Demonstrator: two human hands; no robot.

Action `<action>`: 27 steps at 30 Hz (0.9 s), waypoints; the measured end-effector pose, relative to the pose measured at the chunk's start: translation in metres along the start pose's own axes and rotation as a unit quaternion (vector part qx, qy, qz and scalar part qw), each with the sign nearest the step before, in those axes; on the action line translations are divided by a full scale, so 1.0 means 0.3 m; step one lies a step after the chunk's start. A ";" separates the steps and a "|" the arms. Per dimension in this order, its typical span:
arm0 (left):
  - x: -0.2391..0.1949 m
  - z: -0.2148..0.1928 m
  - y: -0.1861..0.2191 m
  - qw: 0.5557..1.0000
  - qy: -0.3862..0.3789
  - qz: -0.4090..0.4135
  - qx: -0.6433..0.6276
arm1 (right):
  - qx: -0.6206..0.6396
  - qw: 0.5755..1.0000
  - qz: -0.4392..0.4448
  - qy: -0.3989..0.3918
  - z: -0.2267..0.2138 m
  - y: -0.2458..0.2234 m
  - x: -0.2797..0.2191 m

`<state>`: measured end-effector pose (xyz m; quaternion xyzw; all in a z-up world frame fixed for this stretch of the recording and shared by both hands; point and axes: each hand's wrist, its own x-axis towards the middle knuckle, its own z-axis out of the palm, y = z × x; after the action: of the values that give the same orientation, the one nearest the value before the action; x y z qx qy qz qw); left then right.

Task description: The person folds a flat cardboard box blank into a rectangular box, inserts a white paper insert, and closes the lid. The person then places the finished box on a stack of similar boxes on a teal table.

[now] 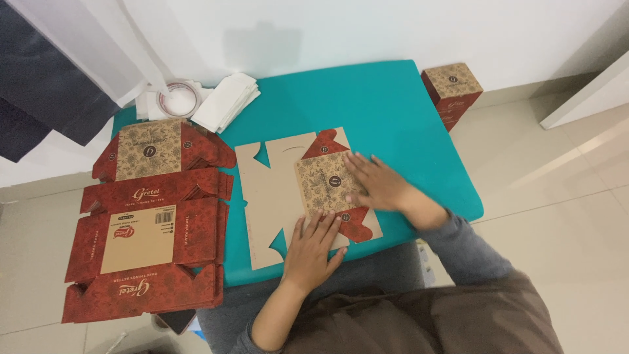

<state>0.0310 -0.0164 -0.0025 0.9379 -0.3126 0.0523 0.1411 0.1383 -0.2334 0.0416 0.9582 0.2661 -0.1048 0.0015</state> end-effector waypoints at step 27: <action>-0.088 -0.157 0.040 0.965 0.173 -0.004 -0.199 | 0.337 0.860 0.172 0.342 0.269 -0.106 -0.194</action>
<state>0.0022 0.0035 0.0404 0.8687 -0.2839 0.1497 0.3774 0.0573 -0.2405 -0.0240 0.9064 0.0290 0.1476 -0.3947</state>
